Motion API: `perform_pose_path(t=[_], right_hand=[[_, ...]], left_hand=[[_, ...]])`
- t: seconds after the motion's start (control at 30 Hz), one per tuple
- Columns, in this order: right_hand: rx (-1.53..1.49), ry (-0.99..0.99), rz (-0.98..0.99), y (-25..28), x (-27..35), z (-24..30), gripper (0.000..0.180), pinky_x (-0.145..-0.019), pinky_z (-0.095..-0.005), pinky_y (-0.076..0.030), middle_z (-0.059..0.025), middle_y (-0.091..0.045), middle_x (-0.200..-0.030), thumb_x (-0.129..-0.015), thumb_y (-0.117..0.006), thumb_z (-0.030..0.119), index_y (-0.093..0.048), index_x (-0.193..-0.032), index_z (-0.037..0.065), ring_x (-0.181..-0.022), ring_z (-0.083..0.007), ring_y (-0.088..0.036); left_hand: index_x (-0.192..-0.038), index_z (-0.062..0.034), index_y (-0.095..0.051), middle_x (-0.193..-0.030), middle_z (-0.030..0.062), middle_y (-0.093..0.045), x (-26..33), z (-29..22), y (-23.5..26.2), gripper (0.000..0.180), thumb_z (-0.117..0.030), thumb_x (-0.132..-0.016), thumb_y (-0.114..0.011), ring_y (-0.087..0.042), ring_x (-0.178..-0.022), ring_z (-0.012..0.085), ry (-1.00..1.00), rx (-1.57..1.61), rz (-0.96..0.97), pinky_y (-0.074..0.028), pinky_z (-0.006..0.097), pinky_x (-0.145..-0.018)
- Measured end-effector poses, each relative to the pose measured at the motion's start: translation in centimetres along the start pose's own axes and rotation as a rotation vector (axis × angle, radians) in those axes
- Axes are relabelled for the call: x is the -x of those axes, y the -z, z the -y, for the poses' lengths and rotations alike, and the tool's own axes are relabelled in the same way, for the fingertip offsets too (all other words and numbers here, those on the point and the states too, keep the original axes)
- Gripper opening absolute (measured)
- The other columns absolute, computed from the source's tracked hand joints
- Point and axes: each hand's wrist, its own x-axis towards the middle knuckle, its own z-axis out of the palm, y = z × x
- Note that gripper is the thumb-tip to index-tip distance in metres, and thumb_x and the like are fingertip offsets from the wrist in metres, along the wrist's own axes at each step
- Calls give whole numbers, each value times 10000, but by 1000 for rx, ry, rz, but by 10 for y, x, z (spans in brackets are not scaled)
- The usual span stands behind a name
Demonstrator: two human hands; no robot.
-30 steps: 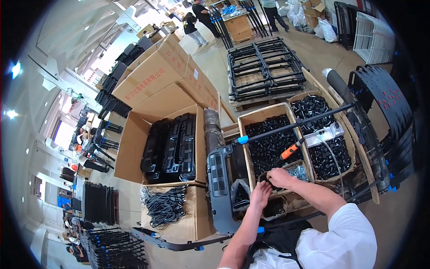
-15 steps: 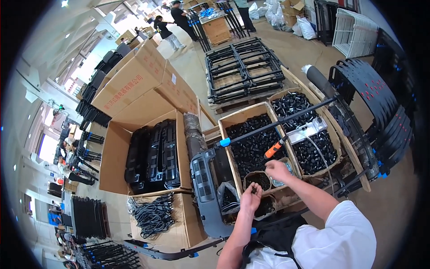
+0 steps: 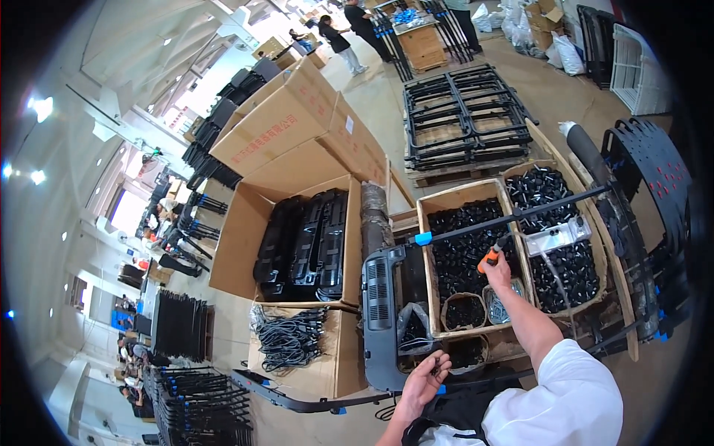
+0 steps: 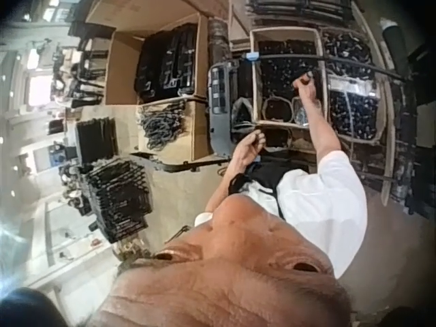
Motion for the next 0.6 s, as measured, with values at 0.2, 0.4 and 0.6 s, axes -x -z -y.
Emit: perform_pose_path(t=[0.2, 0.4, 0.6], right_hand=[[-44, 204, 87, -26, 28, 5, 547, -940, -485, -547, -182, -738, -1147, -829, -846, 326, -620, -1271, 97, -1088, -433, -698], [141, 228, 154, -8, 38, 20, 550, -948, -475, -557, -165, -755, -1103, -820, -840, 309, -633, -1301, 143, -1064, -411, -711], [-109, 389, 237, 50, 80, 80, 530, -940, -381, -569, -93, -756, -1086, -842, -833, 192, -625, -1325, 129, -1006, -258, -740]], left_hand=[[-1419, 1, -582, -1395, 167, -661, 8, 4, -1, 363, -228, -1152, -492, -676, -1241, 292, 27, 30, 3, -599, 385, -992], [-1360, -23, -619, -1293, 128, -676, 3, 5, -10, 312, -225, -1142, -527, -681, -1162, 253, -11, 15, 84, -585, 363, -981], [-1352, -46, -624, -1086, 49, -663, -14, 8, 1, 288, -213, -1121, -578, -658, -965, 183, 21, -4, 183, -584, 334, -901]])
